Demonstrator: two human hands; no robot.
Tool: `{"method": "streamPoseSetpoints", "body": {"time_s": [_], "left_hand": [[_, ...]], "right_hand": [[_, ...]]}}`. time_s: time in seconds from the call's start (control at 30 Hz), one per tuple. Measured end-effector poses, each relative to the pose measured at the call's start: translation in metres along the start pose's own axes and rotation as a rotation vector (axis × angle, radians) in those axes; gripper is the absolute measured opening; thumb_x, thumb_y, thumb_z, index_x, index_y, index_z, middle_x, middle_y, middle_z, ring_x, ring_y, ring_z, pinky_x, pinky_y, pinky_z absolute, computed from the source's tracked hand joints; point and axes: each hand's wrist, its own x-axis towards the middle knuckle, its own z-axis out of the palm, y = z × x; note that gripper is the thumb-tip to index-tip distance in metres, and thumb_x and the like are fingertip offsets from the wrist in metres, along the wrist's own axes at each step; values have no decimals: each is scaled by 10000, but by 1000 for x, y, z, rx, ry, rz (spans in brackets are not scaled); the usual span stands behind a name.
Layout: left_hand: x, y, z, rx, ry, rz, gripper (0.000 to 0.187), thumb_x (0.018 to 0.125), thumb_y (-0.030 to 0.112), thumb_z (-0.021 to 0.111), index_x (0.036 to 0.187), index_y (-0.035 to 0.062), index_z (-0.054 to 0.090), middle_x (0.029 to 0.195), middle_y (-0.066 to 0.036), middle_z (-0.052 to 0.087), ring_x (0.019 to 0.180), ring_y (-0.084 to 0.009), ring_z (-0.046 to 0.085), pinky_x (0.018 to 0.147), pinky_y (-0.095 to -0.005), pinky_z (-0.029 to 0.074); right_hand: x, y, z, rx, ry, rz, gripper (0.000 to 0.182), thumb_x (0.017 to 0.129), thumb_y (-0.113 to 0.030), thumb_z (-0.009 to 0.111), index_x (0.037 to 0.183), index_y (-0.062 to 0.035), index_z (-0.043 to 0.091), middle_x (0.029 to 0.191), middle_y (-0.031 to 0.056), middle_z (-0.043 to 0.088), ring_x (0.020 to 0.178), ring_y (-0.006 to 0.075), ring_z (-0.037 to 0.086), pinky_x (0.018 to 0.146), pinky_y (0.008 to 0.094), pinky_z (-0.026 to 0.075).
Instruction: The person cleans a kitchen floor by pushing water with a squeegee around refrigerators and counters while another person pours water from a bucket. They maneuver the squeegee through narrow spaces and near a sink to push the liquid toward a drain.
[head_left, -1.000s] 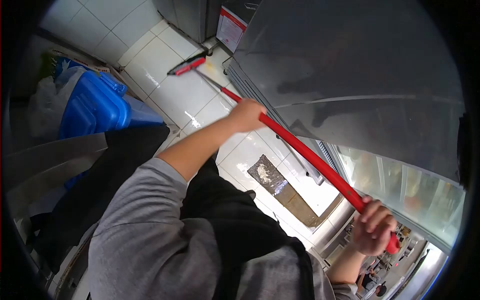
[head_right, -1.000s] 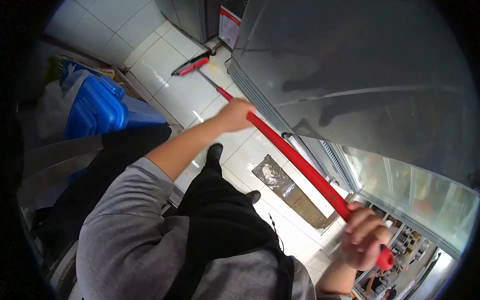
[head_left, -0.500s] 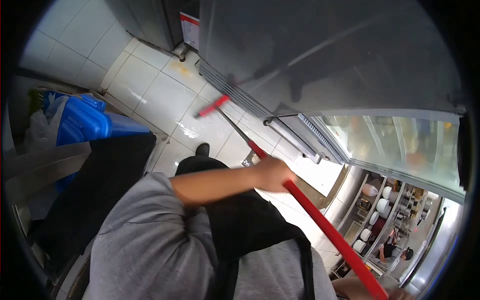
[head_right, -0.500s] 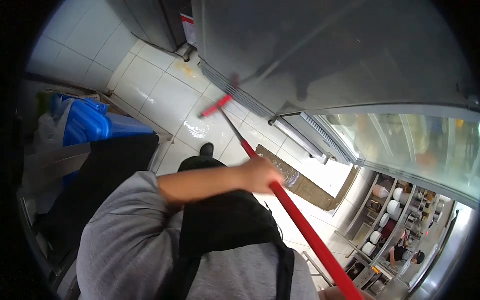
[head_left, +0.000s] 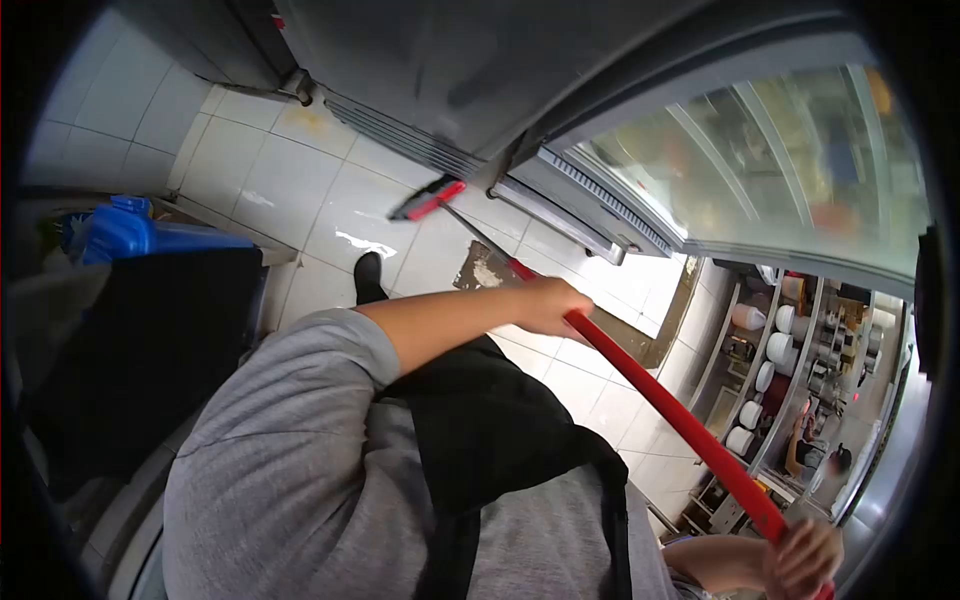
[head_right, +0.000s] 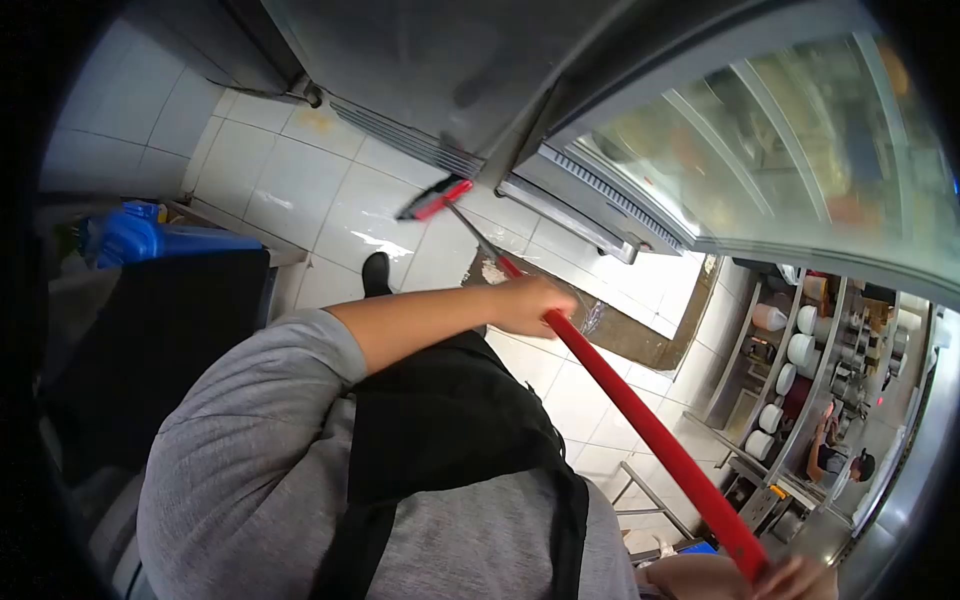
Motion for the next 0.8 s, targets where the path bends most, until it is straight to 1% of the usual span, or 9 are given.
{"method": "streamPoseSetpoints", "body": {"time_s": [0.07,0.17,0.23,0.47,0.53,0.57,0.63,0.73,0.8], "left_hand": [[27,7,43,23,-89,48,219,722,213,718,716,86,540,672,-104,602,666,-310,612,598,-414,454],[45,45,84,79,-102,31,266,751,319,700,663,112,557,656,-109,614,680,-341,621,616,-440,467],[50,64,104,172,-65,26,313,770,356,684,638,116,531,611,-108,597,662,-346,621,590,-451,467],[71,52,53,124,225,-53,348,776,308,715,632,88,487,582,-98,554,583,-321,567,539,-404,422],[85,29,52,164,388,-45,290,754,217,720,662,77,483,646,-103,551,639,-306,566,580,-394,425],[93,2,64,239,533,-10,266,743,173,717,679,72,480,683,-108,545,670,-296,561,606,-389,426],[97,-27,86,95,434,-217,247,763,147,695,684,70,474,727,-121,528,704,-312,543,641,-392,426],[83,-9,92,55,412,-161,308,827,272,661,660,72,496,695,-124,564,708,-332,570,628,-398,436],[69,12,81,63,369,-185,338,824,318,658,645,77,502,660,-126,565,689,-341,574,617,-409,436]], "right_hand": [[-18,-41,-45,23,-236,74,302,859,-231,613,603,-158,470,474,-56,470,391,83,463,447,245,415],[-38,-66,-74,106,-151,-24,337,877,-239,600,591,-163,439,458,-63,459,388,66,453,466,245,424],[-42,-73,-99,188,-304,-45,351,885,-228,590,579,-165,431,448,-68,451,385,53,442,467,230,414],[-21,-32,-126,236,-227,-86,404,915,-323,526,559,-156,433,443,-69,406,365,70,380,466,228,375],[-18,-6,-132,-420,929,-529,297,893,-185,458,603,-148,405,547,49,541,505,115,514,535,214,369],[-21,-6,-187,-157,94,-277,295,911,-211,465,627,-138,435,500,7,477,477,95,466,563,218,355],[-1,15,-128,49,-59,49,292,913,-204,499,633,-137,454,476,-20,428,448,76,416,506,232,323],[12,-9,-110,57,-389,9,270,868,-130,576,624,-145,463,471,-37,441,440,64,434,461,233,303],[23,-23,-84,23,-372,78,412,919,-356,493,565,-148,459,473,-56,433,389,75,397,480,232,380]]}}
